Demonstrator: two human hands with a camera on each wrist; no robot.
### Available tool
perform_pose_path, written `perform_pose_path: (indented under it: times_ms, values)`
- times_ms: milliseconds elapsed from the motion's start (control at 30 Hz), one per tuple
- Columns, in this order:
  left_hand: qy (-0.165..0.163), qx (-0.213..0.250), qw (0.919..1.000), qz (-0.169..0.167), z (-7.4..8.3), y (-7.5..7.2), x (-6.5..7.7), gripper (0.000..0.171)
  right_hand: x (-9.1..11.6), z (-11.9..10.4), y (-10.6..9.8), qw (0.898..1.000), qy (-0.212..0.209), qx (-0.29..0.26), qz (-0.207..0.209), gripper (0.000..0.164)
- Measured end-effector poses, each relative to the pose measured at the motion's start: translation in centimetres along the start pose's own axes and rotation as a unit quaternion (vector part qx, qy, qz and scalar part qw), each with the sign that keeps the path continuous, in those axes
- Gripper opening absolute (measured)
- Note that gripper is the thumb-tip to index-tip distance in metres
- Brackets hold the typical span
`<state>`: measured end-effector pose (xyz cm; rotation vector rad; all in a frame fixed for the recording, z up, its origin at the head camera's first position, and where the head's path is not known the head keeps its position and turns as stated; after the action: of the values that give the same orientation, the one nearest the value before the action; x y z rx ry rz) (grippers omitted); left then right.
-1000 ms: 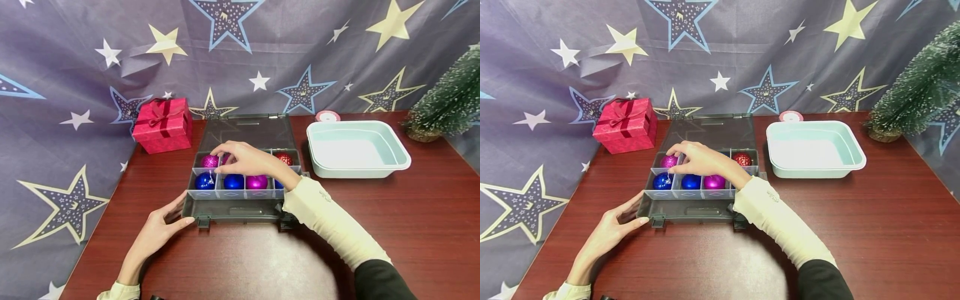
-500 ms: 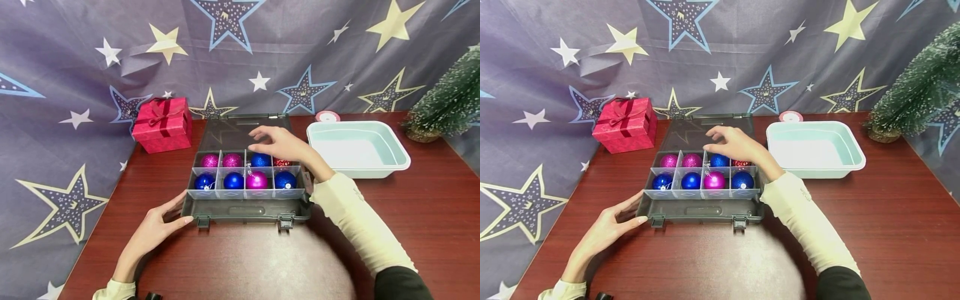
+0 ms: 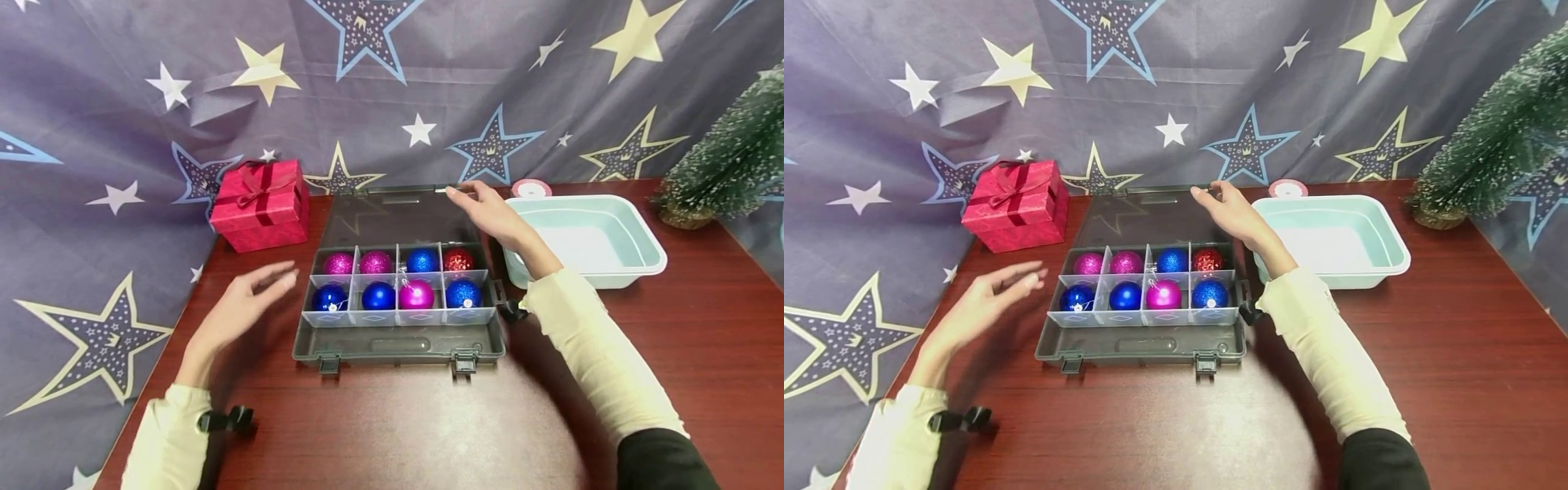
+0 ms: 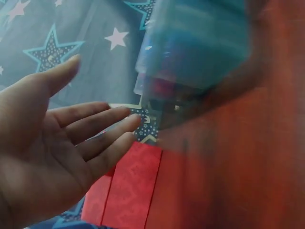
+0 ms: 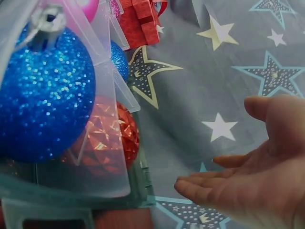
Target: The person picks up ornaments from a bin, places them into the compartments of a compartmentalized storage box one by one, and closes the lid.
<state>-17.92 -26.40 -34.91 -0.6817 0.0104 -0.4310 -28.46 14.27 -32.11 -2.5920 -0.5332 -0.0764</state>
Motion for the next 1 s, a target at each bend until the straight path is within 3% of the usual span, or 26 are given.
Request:
perform_pose_path:
  times_ms: [67, 133, 267, 400, 467, 633, 1000]
  values:
    - [0.013, 0.058, 0.9982, -0.008, 0.4, -0.8, -1.6, 0.058, -0.3, 0.3, -0.1, 1.0, 0.014, -0.017, -0.001, 0.075]
    - [0.023, 0.129, 0.9911, -0.023, 0.6, -1.3, -3.3, 0.063, -0.6, 0.4, -0.2, 0.999, 0.025, -0.029, -0.005, 0.079]
    - [0.018, 0.25, 0.9668, -0.048, 0.7, -1.9, -6.4, 0.082, -1.2, 0.8, -0.3, 0.998, 0.036, -0.056, -0.007, 0.082]
    - [0.001, 0.323, 0.9433, -0.075, 0.4, -2.1, -8.7, 0.092, -1.8, 1.1, -0.3, 0.994, 0.05, -0.095, -0.002, 0.084]
    - [-0.007, 0.338, 0.9371, -0.085, 0.2, -2.2, -9.5, 0.094, -2.1, 1.4, -0.2, 0.991, 0.055, -0.12, 0.001, 0.084]
    - [-0.032, 0.338, 0.9351, -0.103, -0.6, -2.2, -11.2, 0.1, -3.0, 2.2, -0.1, 0.982, 0.066, -0.177, 0.002, 0.083]
    - [-0.067, 0.337, 0.9295, -0.135, -1.4, -1.3, -13.5, 0.103, -3.6, 3.0, 0.2, 0.978, 0.101, -0.179, -0.019, 0.088]
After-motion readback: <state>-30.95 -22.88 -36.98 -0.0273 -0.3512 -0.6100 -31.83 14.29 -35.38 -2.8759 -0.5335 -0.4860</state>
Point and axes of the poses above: each hand's wrist, its own x-axis away from the middle knuckle, its own y-axis out of the palm, z = x × y, the point moved 3 cm from there along -x, towards the middle knuckle, and after that the axes turned 12 degrees about -z, right-handed, at the moved point
